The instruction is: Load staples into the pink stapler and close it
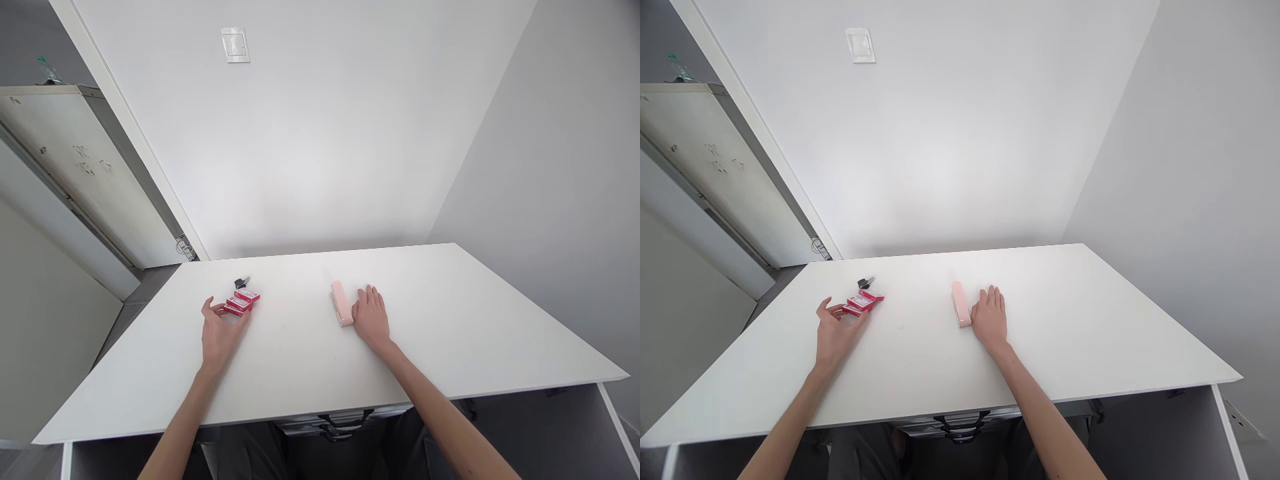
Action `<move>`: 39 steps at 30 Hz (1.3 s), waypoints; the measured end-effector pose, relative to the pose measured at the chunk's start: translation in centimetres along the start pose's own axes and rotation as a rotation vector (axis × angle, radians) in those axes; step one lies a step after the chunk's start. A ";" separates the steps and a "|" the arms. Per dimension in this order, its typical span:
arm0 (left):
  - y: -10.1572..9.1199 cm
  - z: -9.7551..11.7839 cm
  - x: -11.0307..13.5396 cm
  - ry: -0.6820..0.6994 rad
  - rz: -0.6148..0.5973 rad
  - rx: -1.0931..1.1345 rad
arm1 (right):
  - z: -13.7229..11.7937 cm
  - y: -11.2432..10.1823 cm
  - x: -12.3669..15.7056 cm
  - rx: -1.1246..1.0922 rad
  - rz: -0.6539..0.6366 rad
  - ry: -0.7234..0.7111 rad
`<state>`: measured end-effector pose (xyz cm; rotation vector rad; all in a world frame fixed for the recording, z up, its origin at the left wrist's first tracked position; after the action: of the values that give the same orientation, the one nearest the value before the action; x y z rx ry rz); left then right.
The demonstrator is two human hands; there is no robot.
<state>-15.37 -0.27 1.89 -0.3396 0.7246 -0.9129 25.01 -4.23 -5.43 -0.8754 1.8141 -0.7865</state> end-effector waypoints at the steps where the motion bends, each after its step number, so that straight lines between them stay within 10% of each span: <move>1: -0.1 0.0 0.1 -0.011 0.002 0.001 | 0.0 0.0 0.0 0.005 0.002 -0.002; 11: -0.6 -0.4 0.7 0.005 0.065 -0.253 | 0.1 -0.1 0.1 0.027 0.021 -0.013; 19: 2.2 0.5 1.6 0.441 -0.175 -0.360 | -0.1 -0.3 0.1 0.070 0.037 -0.032; 30: 2.7 -0.6 1.2 0.467 -0.082 -0.316 | 0.4 -0.1 -0.1 -0.126 0.056 0.010; 39: 3.1 3.8 3.8 0.784 -0.128 -0.195 | -0.6 -2.6 -0.1 -0.470 -0.155 0.124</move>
<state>-9.43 -1.68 1.29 -0.1912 1.5330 -1.1053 25.07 -5.48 -3.10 -1.3042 2.1015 -0.5210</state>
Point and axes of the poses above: each hand's wrist, its own x-axis away from the middle knuckle, its own y-axis out of the palm, z = x × y, the point moved 6 cm from there along -x, towards the middle knuckle, and after that the axes turned 10 degrees about z, right-handed, at the moved point
